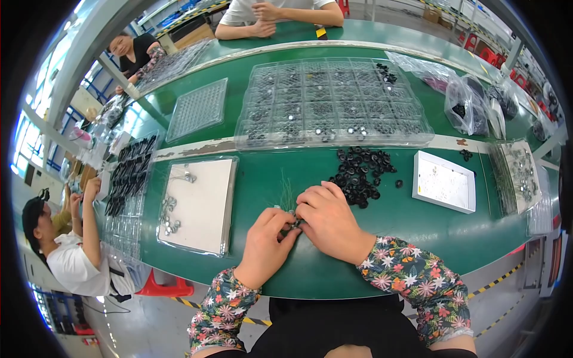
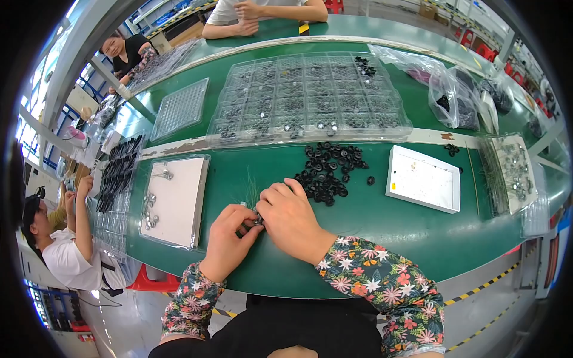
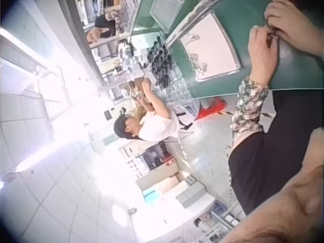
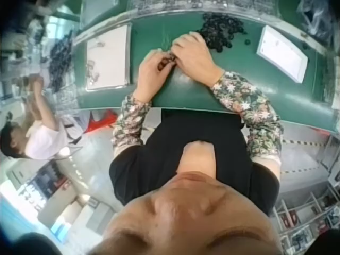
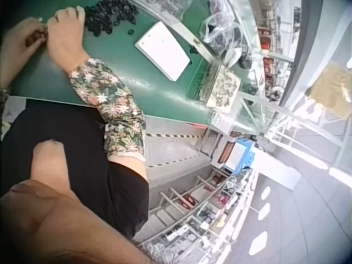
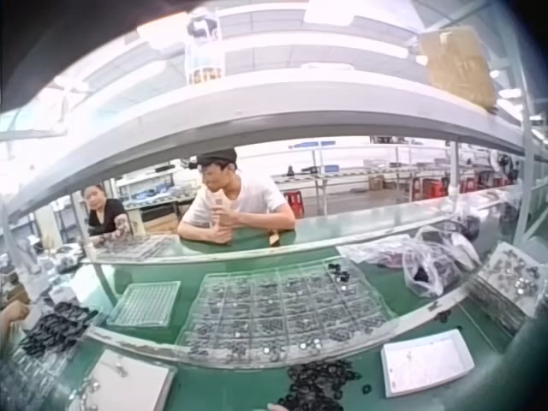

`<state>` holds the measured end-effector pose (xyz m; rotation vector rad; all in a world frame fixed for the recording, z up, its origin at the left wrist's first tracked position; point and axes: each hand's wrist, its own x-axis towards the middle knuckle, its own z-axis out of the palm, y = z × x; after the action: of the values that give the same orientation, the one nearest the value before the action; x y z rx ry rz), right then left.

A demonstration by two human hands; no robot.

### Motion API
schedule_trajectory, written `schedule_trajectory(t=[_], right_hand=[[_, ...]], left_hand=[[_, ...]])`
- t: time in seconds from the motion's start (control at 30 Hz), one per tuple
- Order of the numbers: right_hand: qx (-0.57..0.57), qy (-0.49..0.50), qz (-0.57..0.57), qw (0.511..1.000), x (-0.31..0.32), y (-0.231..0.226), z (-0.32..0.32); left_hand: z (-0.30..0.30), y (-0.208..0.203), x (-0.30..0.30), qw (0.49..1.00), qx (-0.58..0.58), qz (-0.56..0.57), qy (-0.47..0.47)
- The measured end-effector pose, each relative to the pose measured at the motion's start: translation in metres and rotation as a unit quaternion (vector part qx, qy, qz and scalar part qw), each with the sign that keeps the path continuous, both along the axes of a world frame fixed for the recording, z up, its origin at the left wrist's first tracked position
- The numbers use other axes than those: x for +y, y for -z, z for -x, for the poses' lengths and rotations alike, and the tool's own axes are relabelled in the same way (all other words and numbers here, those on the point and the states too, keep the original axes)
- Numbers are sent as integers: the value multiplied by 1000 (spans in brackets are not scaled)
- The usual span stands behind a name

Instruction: The person assembles small plastic housing and metal components by hand at an electronics factory workstation.

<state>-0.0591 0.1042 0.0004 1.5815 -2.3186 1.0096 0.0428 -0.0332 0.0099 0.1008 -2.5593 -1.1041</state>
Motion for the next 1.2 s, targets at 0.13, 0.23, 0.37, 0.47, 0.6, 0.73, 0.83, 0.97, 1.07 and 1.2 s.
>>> schedule_trajectory(t=[0.13,0.23,0.37,0.47,0.6,0.73,0.83,0.97,1.07,1.2], right_hand=[[31,5,6,1000,-2,3,0],[31,-1,21,999,-1,7,2],[-8,8,31,999,-1,12,0],[-22,9,31,999,-1,11,-2],[-19,16,36,999,-1,8,-2],[-1,12,32,999,-1,3,0],[20,4,28,999,5,-5,5],[40,-7,47,998,21,-20,18],[59,3,100,993,38,-34,20],[-74,22,56,995,57,-44,13]], left_hand=[[2,-2,1,1000,-3,11,1],[1,-4,2,1000,-10,0,16],[-1,-4,4,999,-28,9,14],[0,0,4,999,-31,20,8],[-1,1,5,998,5,53,12],[0,3,1,990,32,132,22],[-1,0,-1,985,27,173,12],[-4,-24,-7,972,-48,227,32],[-1,-65,-18,981,-22,172,91],[21,-86,-2,994,39,-15,98]])
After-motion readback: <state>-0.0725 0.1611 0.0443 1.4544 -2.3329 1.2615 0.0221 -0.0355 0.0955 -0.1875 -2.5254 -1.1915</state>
